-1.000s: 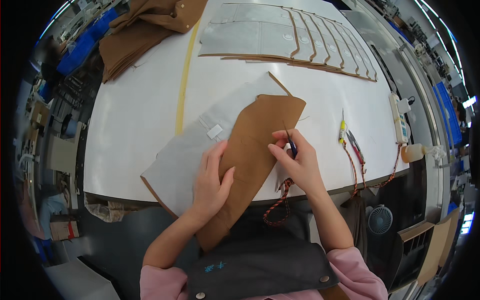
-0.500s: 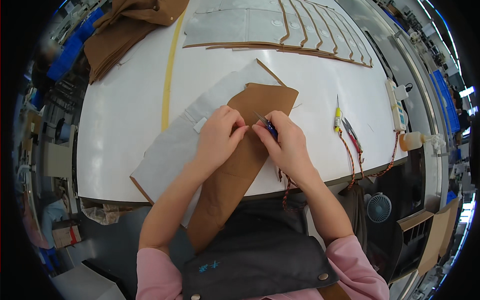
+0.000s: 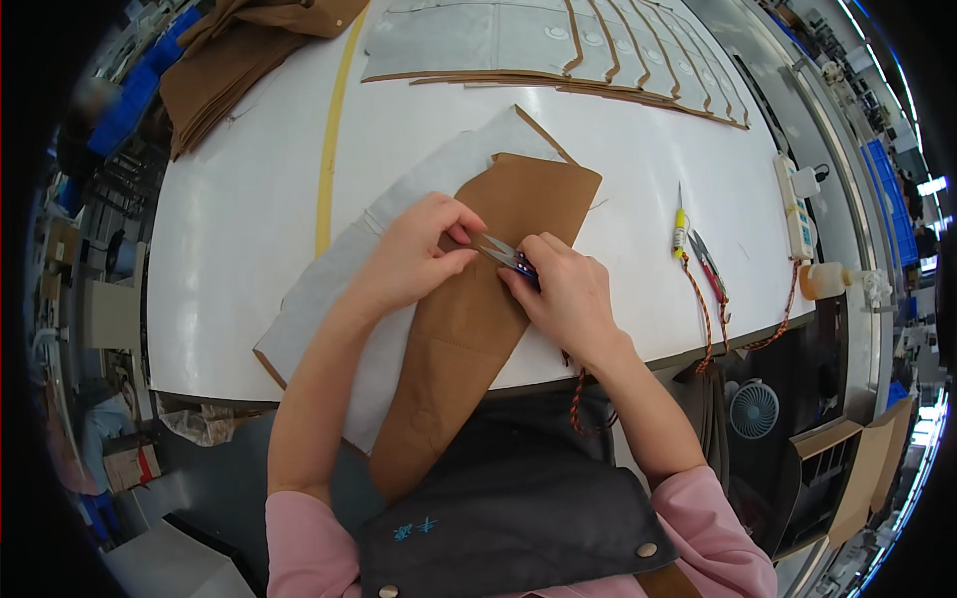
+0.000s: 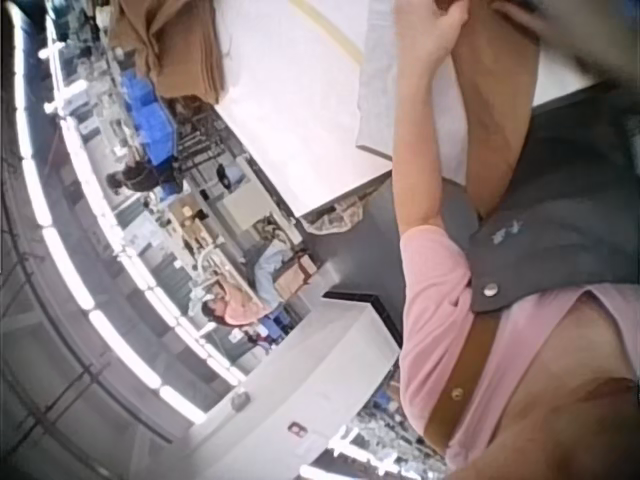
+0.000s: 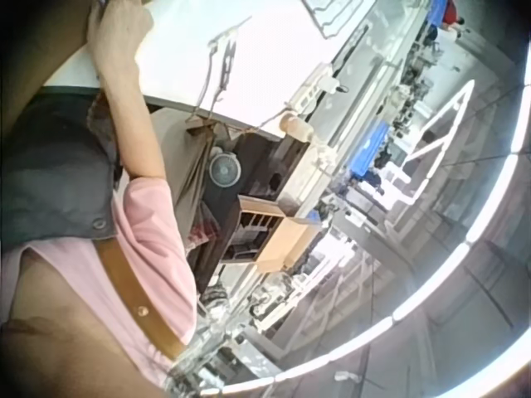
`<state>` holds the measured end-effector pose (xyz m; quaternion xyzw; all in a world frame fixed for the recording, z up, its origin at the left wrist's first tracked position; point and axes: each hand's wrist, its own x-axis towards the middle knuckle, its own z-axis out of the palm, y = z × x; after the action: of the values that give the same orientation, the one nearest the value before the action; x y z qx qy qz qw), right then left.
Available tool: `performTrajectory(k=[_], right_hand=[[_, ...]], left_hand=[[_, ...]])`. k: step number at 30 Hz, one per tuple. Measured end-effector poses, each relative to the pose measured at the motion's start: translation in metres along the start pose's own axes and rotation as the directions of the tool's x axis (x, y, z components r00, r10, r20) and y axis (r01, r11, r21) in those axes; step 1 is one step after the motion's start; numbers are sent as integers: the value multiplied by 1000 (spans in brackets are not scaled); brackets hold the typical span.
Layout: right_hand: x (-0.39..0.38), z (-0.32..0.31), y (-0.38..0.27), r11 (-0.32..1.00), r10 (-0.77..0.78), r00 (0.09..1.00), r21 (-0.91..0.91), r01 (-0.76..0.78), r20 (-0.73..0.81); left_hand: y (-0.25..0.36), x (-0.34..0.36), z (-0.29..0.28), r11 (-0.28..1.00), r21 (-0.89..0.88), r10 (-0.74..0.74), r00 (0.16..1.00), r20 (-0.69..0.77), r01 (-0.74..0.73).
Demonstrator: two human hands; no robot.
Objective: The person trims excess threads from leather components using thread snips.
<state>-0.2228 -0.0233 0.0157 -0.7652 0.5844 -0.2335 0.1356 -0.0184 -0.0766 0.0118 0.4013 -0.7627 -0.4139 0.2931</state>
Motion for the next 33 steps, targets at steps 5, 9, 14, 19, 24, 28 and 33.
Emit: performTrajectory(k=[5, 9, 14, 19, 24, 28, 33], right_hand=[[9, -6, 0, 939, 106, 994, 333, -89, -32], [7, -17, -6, 904, 154, 987, 410, -120, -50], [-6, -11, -5, 846, 195, 980, 498, -191, 45], [-8, -8, -8, 963, 108, 994, 249, -104, 0], [-3, -4, -7, 994, 14, 998, 105, -7, -59], [3, 2, -8, 998, -9, 996, 58, 15, -88], [5, 3, -11, 999, -8, 996, 34, 11, -91]], left_hand=[[2, 2, 17, 972, 218, 104, 994, -41, -92], [-4, 0, 10, 996, 82, -20, 996, -88, 27], [-3, 4, 6, 981, -144, -140, 988, -58, 131], [-3, 5, 3, 985, -128, -123, 992, -42, 117], [1, 4, 2, 982, -134, -134, 991, -21, 130], [-2, 3, 3, 983, -145, -119, 993, -15, 116], [-4, 3, 3, 986, -138, -99, 995, -14, 97]])
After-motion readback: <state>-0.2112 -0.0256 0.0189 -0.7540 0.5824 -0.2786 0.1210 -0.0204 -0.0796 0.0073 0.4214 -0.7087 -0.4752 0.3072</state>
